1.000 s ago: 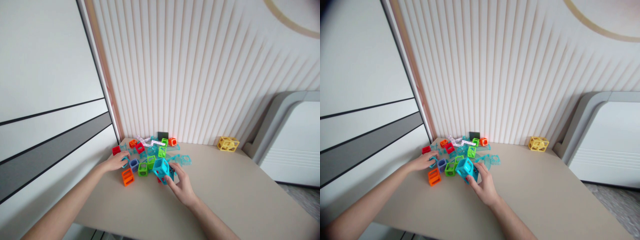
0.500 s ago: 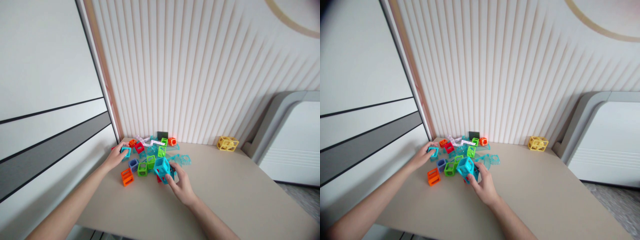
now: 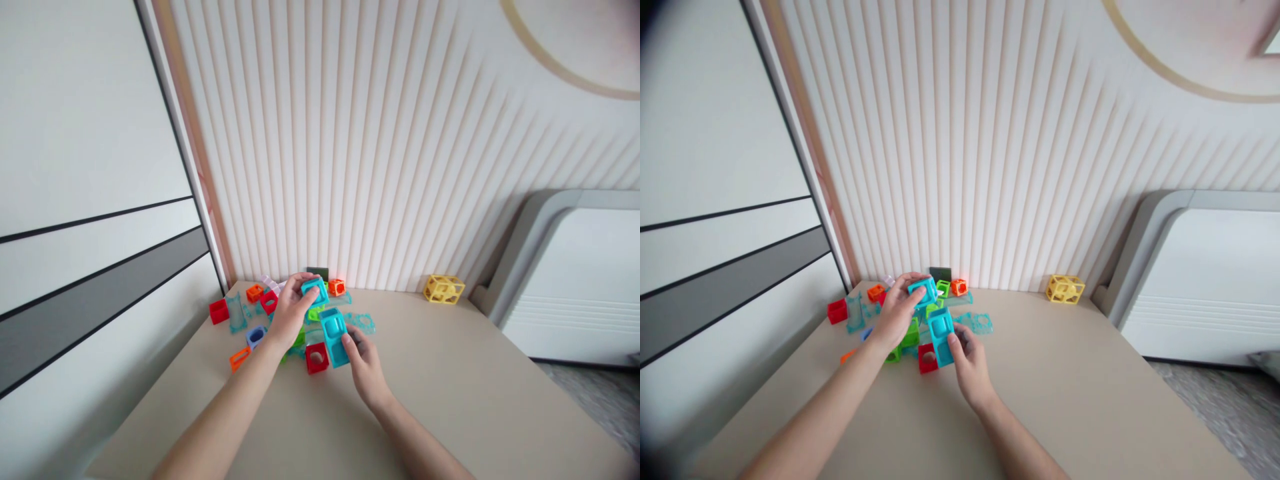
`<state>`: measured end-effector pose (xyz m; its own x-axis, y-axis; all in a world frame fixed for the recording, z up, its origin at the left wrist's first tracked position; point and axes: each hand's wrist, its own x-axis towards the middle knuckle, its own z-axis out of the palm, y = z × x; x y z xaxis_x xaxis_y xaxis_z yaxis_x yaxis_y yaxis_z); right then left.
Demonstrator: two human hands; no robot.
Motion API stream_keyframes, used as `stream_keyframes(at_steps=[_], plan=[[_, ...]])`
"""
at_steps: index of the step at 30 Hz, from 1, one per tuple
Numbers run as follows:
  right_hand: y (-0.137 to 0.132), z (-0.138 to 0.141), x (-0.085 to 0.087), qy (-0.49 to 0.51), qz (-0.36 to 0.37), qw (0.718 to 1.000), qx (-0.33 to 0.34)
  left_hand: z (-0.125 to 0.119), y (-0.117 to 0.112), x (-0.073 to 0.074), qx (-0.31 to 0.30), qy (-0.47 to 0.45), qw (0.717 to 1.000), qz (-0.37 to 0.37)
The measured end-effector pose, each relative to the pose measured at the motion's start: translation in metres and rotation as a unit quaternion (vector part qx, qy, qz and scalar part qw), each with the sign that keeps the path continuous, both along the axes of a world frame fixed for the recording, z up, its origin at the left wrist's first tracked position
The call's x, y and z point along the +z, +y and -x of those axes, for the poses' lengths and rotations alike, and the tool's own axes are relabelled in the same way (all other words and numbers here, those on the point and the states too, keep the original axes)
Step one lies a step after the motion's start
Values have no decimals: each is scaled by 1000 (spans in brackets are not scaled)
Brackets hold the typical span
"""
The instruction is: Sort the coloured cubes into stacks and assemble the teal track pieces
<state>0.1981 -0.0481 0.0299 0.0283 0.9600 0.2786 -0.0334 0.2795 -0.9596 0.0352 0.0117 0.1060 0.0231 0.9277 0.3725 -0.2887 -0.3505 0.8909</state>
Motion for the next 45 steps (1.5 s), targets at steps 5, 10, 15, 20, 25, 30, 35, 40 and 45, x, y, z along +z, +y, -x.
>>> stream_keyframes(at_steps=[5,10,15,20,25,30,35,40,45], plan=[[5,-4,-5,32,-21,999,-37,-35,1,9,-37,24,999,-2],[8,-9,-3,53,-34,996,-71,-47,7,9,-55,47,997,8],[10,-13,-4,49,-33,993,-103,-45,14,5,-88,68,994,2],[14,-13,-6,63,-22,989,-132,-35,20,3,-163,47,984,60],[15,-12,-5,78,-4,986,-150,-29,23,-2,-254,98,956,105],[13,-13,-5,70,-9,985,-156,-31,26,-7,-242,121,958,95],[12,-13,-1,62,-12,986,-156,-32,25,-7,-249,94,956,122],[12,-14,-2,50,-11,987,-151,-31,22,-1,-248,84,955,138],[13,-15,-3,55,-15,987,-149,-28,22,1,-250,85,953,149]])
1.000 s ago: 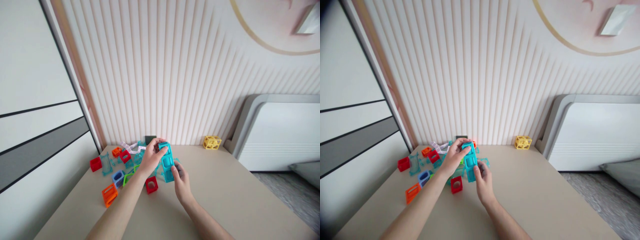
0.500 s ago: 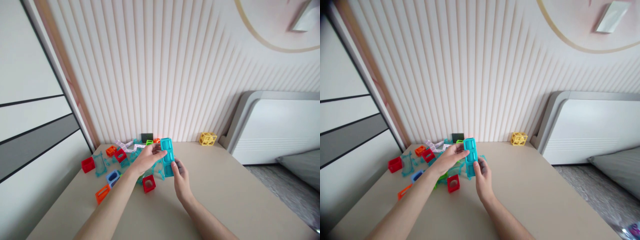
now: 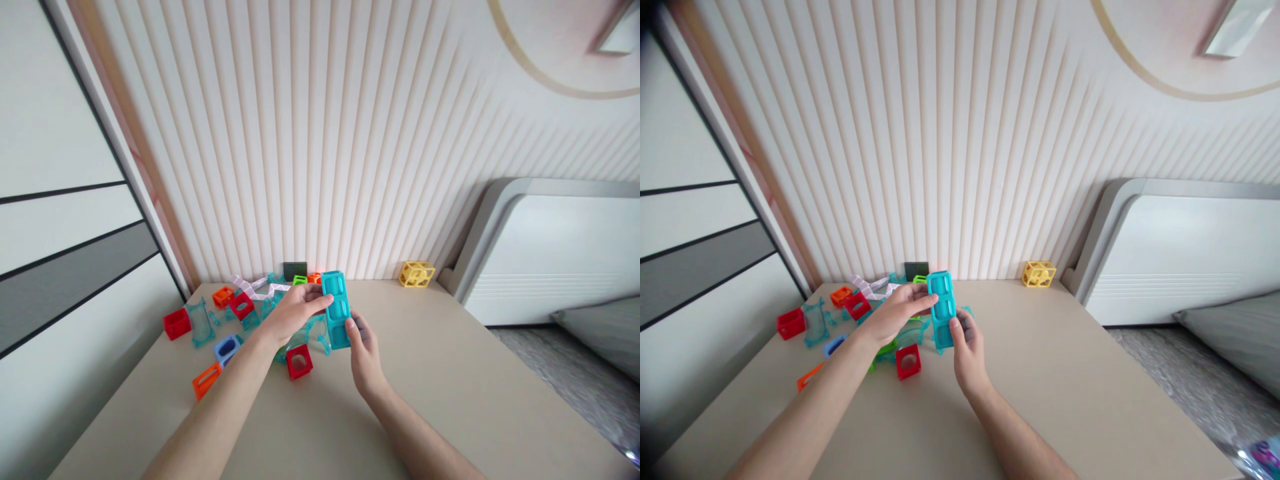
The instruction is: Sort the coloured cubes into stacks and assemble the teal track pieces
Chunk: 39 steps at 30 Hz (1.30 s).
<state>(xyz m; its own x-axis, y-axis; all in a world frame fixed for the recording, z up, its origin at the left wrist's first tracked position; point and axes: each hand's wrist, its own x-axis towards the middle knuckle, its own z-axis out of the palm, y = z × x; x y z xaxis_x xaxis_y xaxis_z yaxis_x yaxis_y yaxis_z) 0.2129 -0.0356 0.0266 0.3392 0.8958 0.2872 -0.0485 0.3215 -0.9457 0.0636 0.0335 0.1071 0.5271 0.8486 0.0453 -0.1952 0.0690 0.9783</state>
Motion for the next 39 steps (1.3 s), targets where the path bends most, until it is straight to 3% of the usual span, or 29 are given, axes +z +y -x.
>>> stream_keyframes(at_steps=[10,20,39], plan=[[2,-2,0,-19,-2,1000,21,-1,3,-4,20,14,999,-21],[2,-10,14,-21,4,1000,2,-2,-4,-1,-41,113,992,-32],[5,-13,9,5,-1,1000,-24,-8,-7,-6,-55,87,991,-80]])
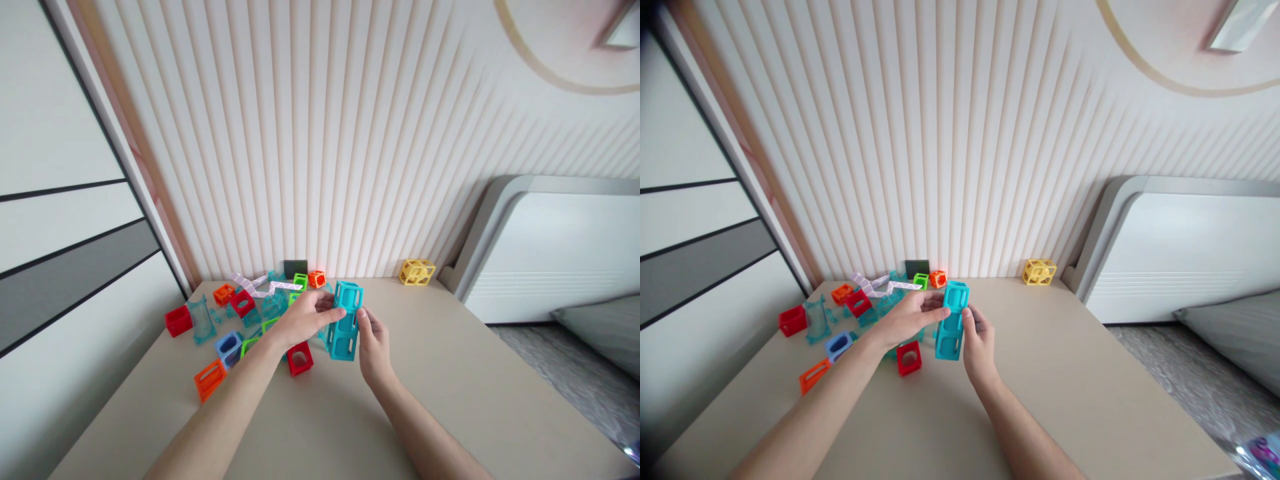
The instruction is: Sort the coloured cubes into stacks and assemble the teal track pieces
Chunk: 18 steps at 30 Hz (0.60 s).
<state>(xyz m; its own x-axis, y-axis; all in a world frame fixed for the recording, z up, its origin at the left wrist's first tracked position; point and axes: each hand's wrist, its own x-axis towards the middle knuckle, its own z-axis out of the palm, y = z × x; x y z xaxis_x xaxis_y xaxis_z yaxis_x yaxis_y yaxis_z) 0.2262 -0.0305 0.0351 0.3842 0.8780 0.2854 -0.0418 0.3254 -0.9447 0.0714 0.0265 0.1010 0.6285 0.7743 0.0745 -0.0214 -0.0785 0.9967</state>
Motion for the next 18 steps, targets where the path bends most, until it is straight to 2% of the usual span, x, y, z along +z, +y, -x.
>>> stream_keyframes(at_steps=[4,7,12,15,18], plan=[[0,0,-2,-10,-13,1000,-7,-1,-2,4,7,-1,1000,-7],[0,1,-5,-3,-26,1000,-4,1,-1,9,30,-27,999,16],[-2,5,-9,-24,-38,997,70,11,6,14,96,-133,985,55],[-5,7,-7,-30,-32,993,109,15,7,16,104,-134,984,55],[-5,7,-4,-27,-26,993,111,15,5,18,93,-121,987,50]])
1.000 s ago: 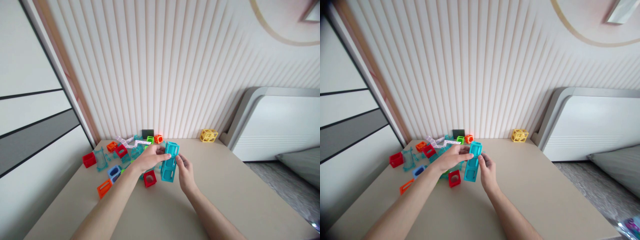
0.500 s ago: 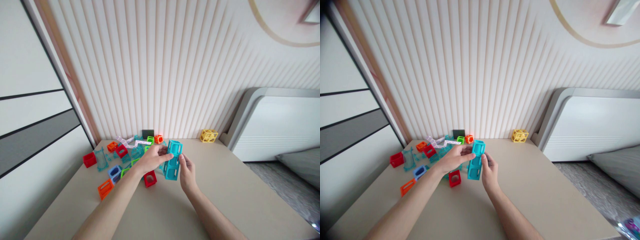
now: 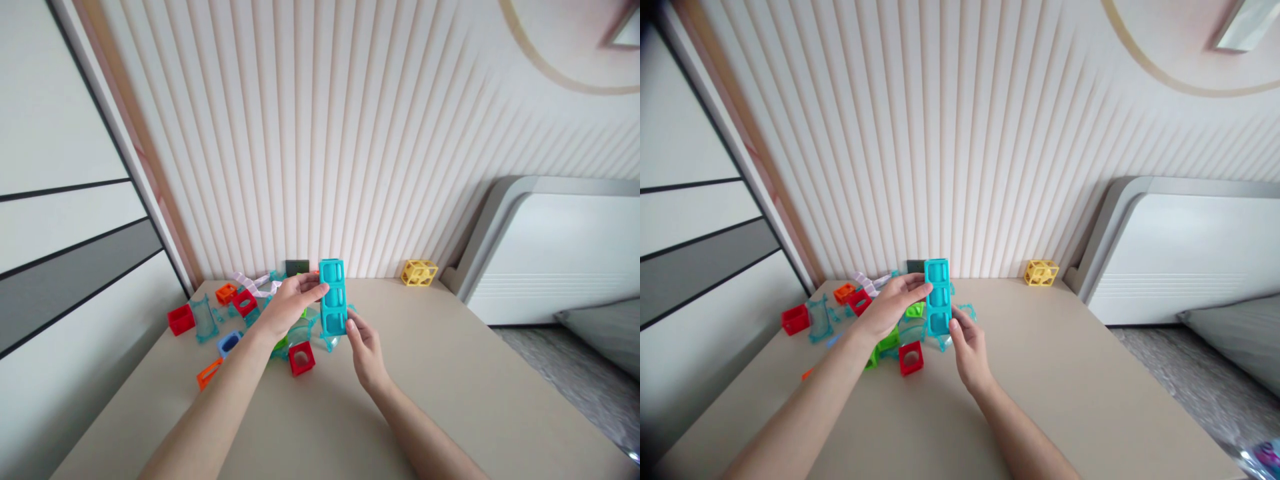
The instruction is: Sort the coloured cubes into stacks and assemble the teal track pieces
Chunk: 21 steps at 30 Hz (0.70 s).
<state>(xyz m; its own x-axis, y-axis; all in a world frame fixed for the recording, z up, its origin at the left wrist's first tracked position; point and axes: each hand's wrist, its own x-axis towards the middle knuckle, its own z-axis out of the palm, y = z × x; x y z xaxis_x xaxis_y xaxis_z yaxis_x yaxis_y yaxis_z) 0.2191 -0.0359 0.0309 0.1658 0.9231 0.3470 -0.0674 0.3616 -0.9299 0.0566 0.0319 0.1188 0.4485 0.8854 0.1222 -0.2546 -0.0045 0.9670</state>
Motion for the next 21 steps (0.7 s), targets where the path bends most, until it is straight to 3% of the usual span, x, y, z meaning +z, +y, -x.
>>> stream_keyframes(at_steps=[7,13,21], plan=[[2,-2,2,20,31,999,-36,-8,-6,-4,-24,50,997,-45],[7,-4,-1,54,30,995,-74,-11,-11,-14,-28,170,983,-66],[7,-6,2,32,17,995,-88,-16,-8,-18,-52,148,981,-117]])
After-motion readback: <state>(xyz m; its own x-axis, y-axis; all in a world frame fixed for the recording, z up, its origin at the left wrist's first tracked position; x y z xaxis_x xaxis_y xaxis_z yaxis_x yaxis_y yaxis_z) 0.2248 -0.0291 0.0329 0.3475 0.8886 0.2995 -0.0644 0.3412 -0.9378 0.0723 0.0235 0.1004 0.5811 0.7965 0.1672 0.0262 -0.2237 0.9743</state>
